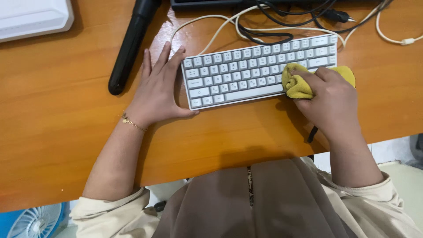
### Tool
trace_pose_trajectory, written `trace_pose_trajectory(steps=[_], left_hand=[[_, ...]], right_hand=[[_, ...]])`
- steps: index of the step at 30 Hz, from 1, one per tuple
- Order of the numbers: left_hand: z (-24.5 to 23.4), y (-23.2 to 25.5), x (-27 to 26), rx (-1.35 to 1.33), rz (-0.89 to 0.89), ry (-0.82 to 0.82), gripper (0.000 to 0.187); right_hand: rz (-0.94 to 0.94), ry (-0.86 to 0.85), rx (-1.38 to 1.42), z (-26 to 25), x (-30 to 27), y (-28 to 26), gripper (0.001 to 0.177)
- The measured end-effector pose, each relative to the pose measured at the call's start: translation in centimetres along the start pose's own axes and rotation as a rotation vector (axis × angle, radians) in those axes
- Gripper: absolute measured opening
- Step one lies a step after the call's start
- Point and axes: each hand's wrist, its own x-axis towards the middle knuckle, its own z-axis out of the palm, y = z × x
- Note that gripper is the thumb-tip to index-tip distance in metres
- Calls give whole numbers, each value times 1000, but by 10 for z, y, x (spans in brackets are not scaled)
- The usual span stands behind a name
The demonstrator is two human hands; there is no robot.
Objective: Cleaning a white mechanical keyboard with a yellow cloth and then typing on it.
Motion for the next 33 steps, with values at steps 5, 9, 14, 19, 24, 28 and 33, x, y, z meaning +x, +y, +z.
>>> trace_pose_trajectory(steps=[5, 9, 14, 19, 24, 28, 33], left_hand=[[2, -1, 1, 7, 9, 6, 131], [0, 2, 1, 22, -5, 7, 128], [0, 3, 4, 27, -13, -4, 132], [-1, 3, 2, 43, -32, -26, 132], [2, 1, 1, 67, -20, -24, 135], [2, 2, 0, 47, -1, -7, 136], [1, 3, 1, 54, 7, 8, 133]], right_hand=[[40, 42, -14, 2, -8, 16, 43], [59, 88, -17, 6, -15, 31, 38], [99, 113, -39, 12, -23, 49, 38], [145, 128, -39, 16, -31, 69, 35], [297, 84, -100, 22, -44, 103, 33], [333, 108, -137, 11, -40, 107, 34], [85, 325, -136, -34, -19, 68, 58]])
